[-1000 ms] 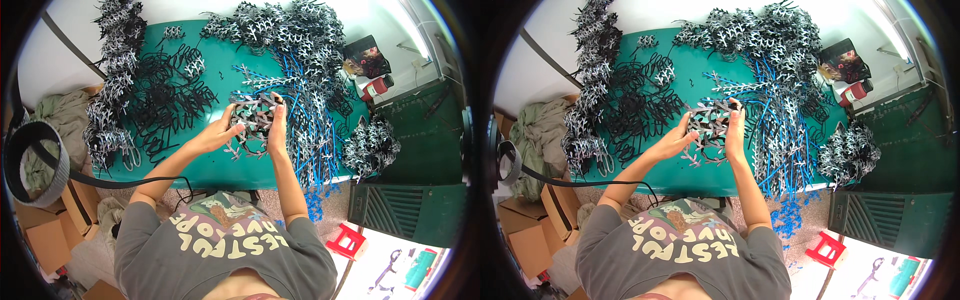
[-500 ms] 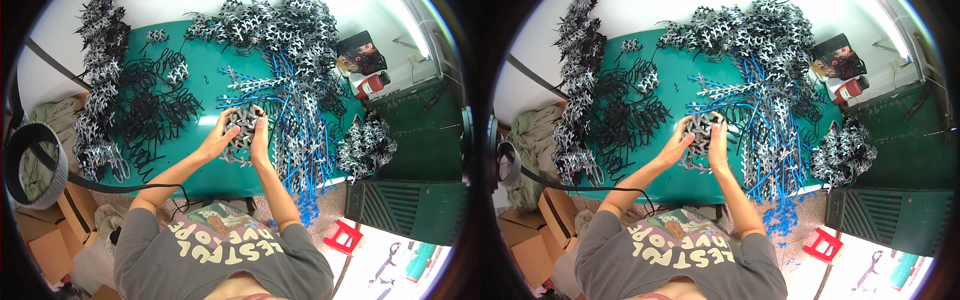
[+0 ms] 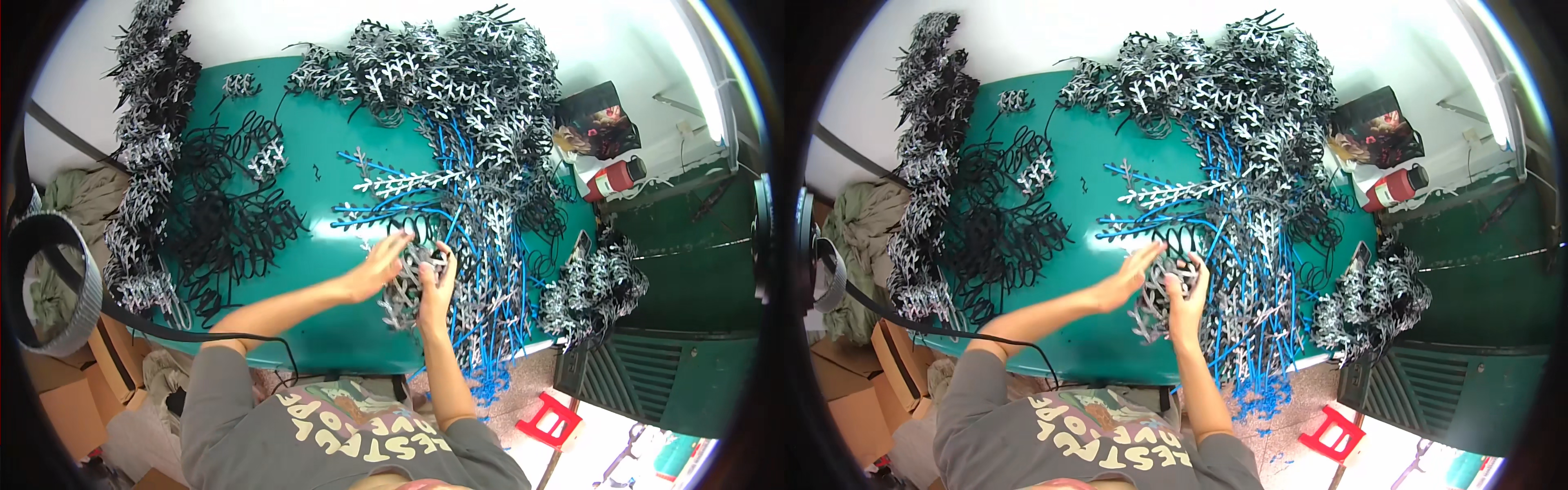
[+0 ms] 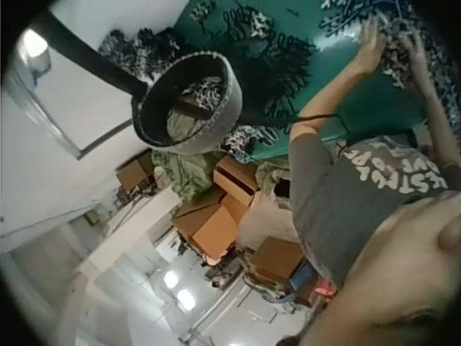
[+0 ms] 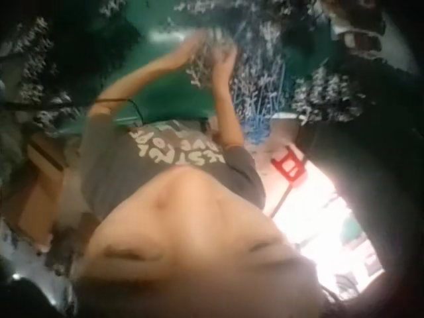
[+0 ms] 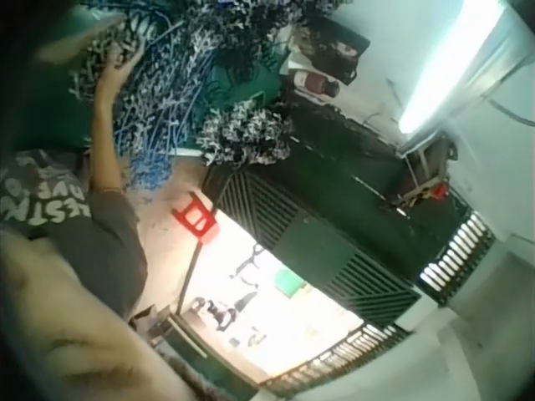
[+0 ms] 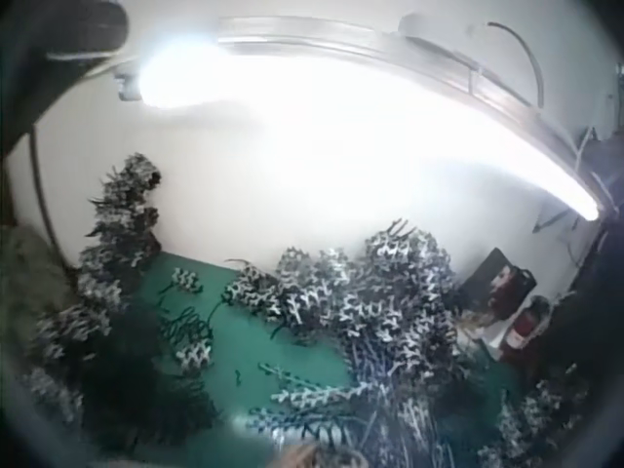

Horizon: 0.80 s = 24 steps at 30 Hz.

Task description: The person repeatedly gathers flexible patterned strips from the table and rolls them together into bundles by hand.

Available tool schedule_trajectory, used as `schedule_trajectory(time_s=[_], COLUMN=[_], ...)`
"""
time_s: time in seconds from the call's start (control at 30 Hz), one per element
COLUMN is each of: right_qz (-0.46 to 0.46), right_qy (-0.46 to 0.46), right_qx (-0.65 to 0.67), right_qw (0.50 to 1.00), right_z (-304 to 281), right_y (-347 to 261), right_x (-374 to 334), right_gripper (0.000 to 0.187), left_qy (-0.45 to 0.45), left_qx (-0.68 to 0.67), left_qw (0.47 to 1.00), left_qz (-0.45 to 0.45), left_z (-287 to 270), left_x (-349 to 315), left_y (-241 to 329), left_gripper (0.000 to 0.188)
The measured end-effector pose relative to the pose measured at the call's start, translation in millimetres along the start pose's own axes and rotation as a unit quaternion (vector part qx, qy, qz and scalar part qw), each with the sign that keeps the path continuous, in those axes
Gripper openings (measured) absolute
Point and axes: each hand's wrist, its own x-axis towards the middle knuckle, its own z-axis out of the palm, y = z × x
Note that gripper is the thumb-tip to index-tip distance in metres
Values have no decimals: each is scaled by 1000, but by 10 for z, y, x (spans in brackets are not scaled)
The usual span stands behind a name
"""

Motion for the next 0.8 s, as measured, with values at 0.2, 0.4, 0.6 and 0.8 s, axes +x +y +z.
schedule_trajectory(time_s=[0.2, 0.4, 0.6, 0.8], right_qz=[110, 122, 154, 121], right_qy=[-4, 9, -6, -8], right_qx=[200, 189, 238, 210], right_qw=[974, 974, 959, 970], right_z=[-252, -532, -525, -452], right_y=[146, 328, 218, 284], right_x=[175, 337, 449, 369], right_gripper=[58, 63, 54, 59], left_qy=[247, 116, 182, 225], left_qx=[336, 426, 477, 277], left_qw=[908, 888, 859, 933], left_qz=[23, -129, -28, -33], left_z=[-1147, -1482, -1230, -1305], left_x=[1750, 2189, 2099, 2030], left_y=[-703, -1134, -1012, -856], left_gripper=[71, 60, 37, 28])
